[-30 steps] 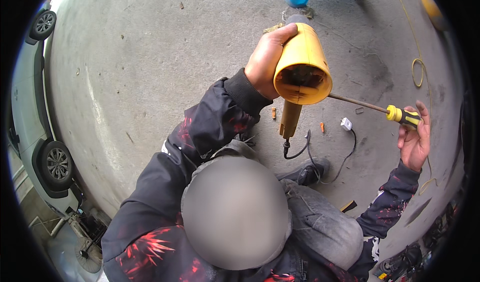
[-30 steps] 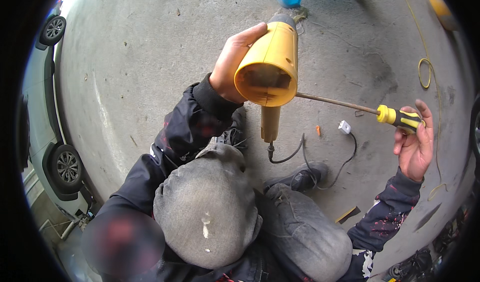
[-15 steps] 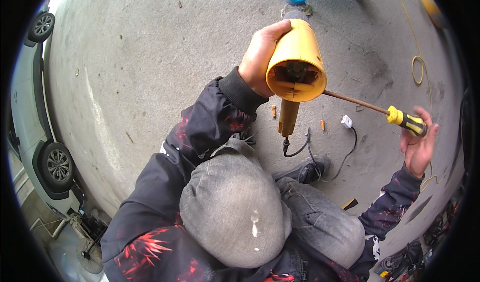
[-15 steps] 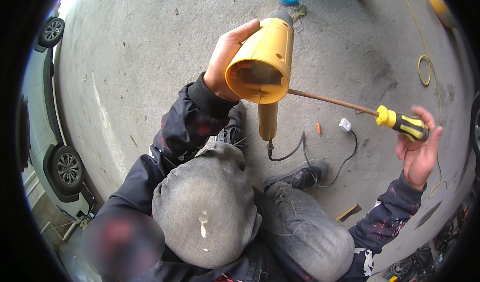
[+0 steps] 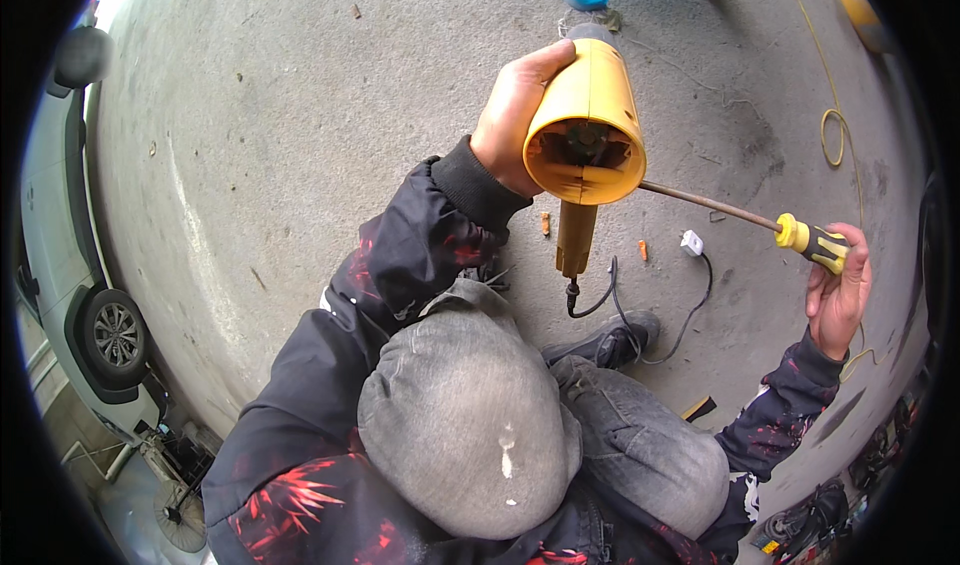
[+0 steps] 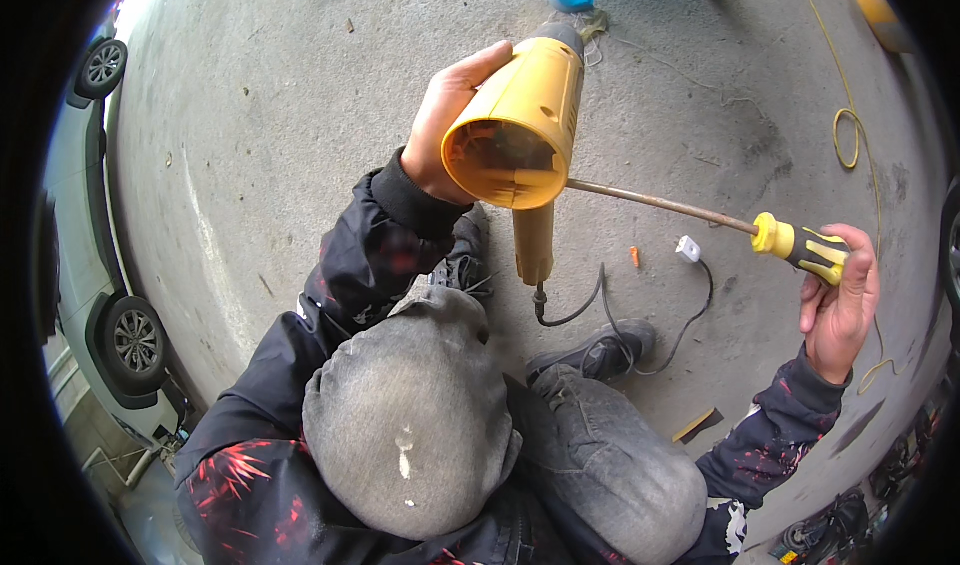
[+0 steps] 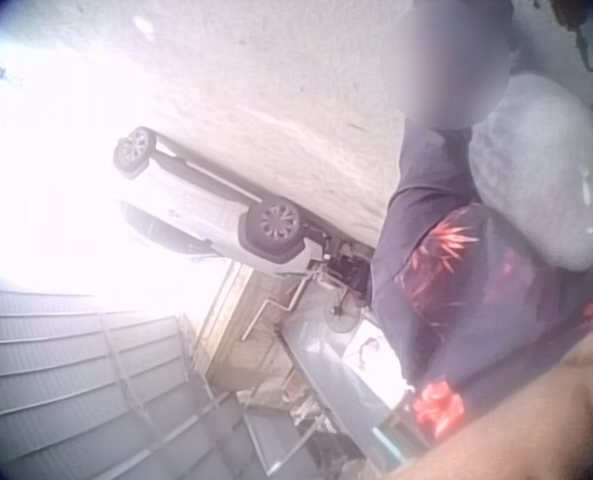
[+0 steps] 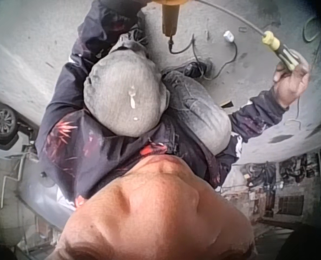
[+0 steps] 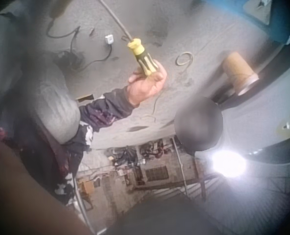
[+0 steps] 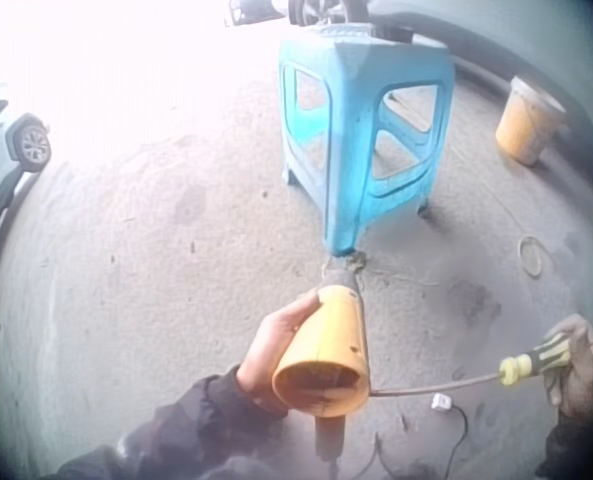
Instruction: The person sits on the floor and uses a screwdriver to unscrew and remove screws from the casing of a yellow heat gun. They rotate the tool to access different screws and continue disassembling the device.
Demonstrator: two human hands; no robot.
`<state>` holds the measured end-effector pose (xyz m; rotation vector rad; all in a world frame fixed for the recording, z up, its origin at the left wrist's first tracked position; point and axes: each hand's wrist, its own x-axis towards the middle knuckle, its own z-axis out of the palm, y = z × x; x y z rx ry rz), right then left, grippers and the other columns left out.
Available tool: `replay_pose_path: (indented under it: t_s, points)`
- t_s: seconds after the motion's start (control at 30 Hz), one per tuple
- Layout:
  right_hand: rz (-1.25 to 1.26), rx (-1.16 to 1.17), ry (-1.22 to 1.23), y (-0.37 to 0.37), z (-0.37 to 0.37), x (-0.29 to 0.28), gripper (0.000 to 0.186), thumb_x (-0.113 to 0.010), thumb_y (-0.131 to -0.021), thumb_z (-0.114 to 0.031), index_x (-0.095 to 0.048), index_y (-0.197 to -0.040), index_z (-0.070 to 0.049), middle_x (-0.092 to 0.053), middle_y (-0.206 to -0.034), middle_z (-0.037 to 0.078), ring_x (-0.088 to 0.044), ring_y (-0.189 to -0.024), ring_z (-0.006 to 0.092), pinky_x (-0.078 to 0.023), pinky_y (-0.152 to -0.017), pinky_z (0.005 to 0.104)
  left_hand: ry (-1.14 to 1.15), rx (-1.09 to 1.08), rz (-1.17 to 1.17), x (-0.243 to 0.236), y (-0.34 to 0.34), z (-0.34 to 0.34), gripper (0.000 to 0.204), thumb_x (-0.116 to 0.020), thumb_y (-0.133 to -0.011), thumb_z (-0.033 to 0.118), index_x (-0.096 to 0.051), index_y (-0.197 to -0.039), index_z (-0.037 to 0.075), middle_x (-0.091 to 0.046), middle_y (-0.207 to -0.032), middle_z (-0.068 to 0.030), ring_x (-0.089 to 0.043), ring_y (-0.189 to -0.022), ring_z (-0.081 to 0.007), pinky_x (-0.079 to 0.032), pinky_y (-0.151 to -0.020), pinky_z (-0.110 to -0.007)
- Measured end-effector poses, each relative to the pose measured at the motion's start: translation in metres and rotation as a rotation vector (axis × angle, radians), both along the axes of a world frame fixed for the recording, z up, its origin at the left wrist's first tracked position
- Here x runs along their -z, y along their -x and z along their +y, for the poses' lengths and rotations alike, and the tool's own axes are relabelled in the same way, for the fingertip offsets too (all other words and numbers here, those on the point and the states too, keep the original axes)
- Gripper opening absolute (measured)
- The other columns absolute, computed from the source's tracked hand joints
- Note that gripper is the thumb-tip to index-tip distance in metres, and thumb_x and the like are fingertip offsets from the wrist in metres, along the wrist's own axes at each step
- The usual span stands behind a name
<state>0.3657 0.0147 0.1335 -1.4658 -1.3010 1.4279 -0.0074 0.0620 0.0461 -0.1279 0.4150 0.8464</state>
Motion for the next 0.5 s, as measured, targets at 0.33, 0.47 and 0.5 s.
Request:
replay_pose_path:
  t_s: [0.33,0.47,0.5]
  points:
    - [-0.074,0.087,-0.062,0.0034,0.0012,-0.0009,0.048,-0.040,-0.101,-0.044,-0.049,-0.123,-0.003,-0.060,-0.104,0.013,-0.047,-0.050,0.0051,-0.034,-0.039,0.0156,0.035,-0.004,0.082,-0.0075,-0.0015,-0.0026,0.047,-0.042,-0.097,0.043,-0.052,-0.112,-0.001,-0.065,-0.093,-0.0153,-0.066,-0.077,-0.0257,-0.056,-0.074,-0.041]
    - [0.096,0.241,-0.068,0.0049,0.0001,-0.0027,0.054,-0.041,-0.099,-0.051,-0.050,-0.121,-0.003,-0.059,-0.089,0.010,-0.046,-0.048,0.0044,-0.034,-0.039,0.0155,0.036,-0.012,0.089,-0.0076,-0.0017,-0.0026,0.047,-0.043,-0.097,0.042,-0.052,-0.113,-0.001,-0.065,-0.093,-0.0155,-0.066,-0.078,-0.0263,-0.056,-0.074,-0.042]
    - [0.060,0.182,-0.088,0.0058,-0.0002,-0.0030,0.051,-0.041,-0.100,-0.048,-0.049,-0.123,-0.003,-0.059,-0.091,0.011,-0.047,-0.049,0.0049,-0.035,-0.039,0.0157,0.033,-0.016,0.098,-0.0080,-0.0020,-0.0021,0.047,-0.043,-0.097,0.042,-0.052,-0.113,-0.001,-0.065,-0.093,-0.0156,-0.066,-0.078,-0.0265,-0.056,-0.075,-0.042]
